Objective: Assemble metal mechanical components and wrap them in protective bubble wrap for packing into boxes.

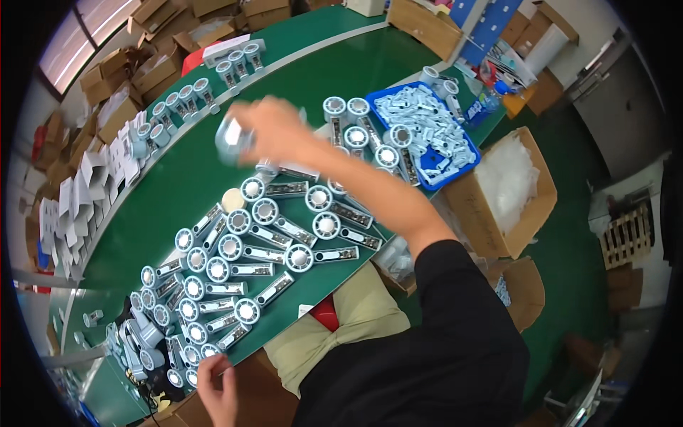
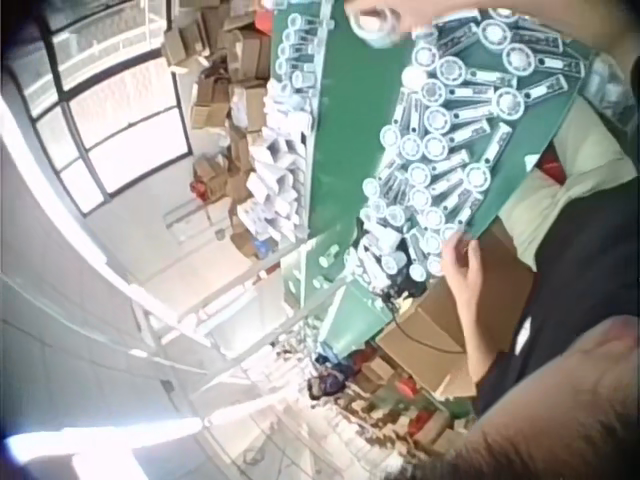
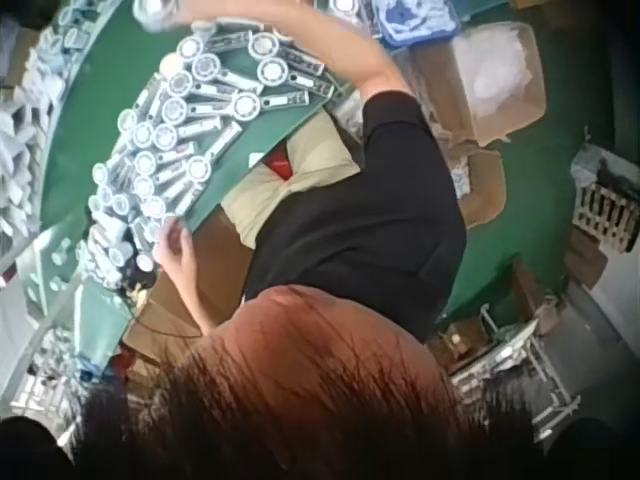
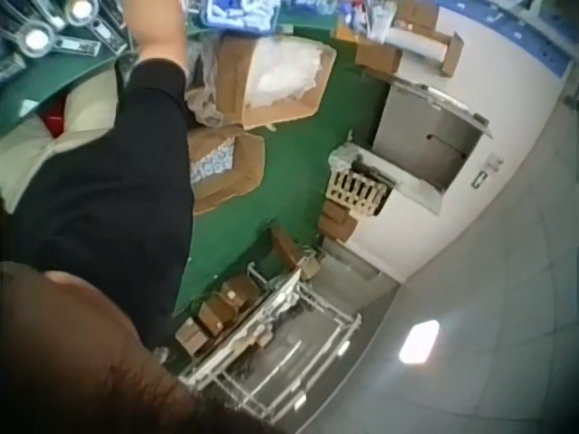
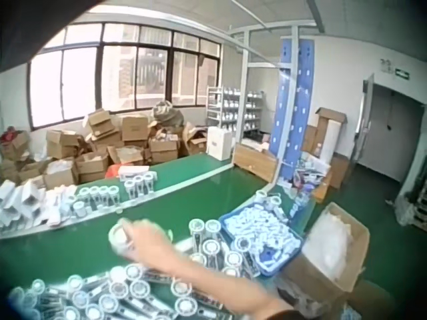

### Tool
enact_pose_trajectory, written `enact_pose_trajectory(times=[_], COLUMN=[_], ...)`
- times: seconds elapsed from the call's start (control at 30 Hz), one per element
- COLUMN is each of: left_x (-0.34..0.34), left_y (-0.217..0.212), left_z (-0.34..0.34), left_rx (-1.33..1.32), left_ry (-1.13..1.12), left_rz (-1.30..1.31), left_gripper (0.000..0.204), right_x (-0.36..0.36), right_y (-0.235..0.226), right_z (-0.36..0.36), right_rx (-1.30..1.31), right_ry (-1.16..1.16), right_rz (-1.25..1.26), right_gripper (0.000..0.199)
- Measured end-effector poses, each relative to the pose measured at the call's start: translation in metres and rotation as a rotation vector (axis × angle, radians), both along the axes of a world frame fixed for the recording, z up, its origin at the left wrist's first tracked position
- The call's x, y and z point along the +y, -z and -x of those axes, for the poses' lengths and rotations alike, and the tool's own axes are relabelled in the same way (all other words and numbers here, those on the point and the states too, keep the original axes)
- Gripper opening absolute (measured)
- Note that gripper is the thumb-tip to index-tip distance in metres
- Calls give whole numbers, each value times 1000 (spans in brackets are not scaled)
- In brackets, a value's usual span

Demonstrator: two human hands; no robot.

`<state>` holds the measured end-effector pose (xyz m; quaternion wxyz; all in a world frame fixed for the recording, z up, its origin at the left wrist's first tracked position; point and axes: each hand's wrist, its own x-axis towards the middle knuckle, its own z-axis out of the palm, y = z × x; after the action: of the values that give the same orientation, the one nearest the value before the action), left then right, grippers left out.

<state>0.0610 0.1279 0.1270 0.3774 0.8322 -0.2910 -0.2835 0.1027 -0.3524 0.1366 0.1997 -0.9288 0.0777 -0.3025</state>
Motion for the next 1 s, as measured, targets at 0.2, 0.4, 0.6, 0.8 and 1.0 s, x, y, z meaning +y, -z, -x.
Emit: enact_pose_trajectory(times=[0.2,0.4,0.6,0.8,1.0], left_x=[-90,-55,-65,-47,-52], left_y=[45,109,137,131,115], left_z=[73,74,62,73,60], left_rx=[-169,-41,-405,-579,-477], left_ry=[-83,-66,151,98,10], left_rz=[459,283,287,282,405], left_gripper=[88,91,82,67,62], right_x=[191,110,-174,-200,-193], right_y=[34,-1,122,156,120], right_z=[159,201,289,300,306], right_rx=[397,507,573,639,293], right_ry=[-727,-364,1093,1057,893], right_rz=[-88,-215,-135,301,294], right_gripper=[41,28,25,21,59])
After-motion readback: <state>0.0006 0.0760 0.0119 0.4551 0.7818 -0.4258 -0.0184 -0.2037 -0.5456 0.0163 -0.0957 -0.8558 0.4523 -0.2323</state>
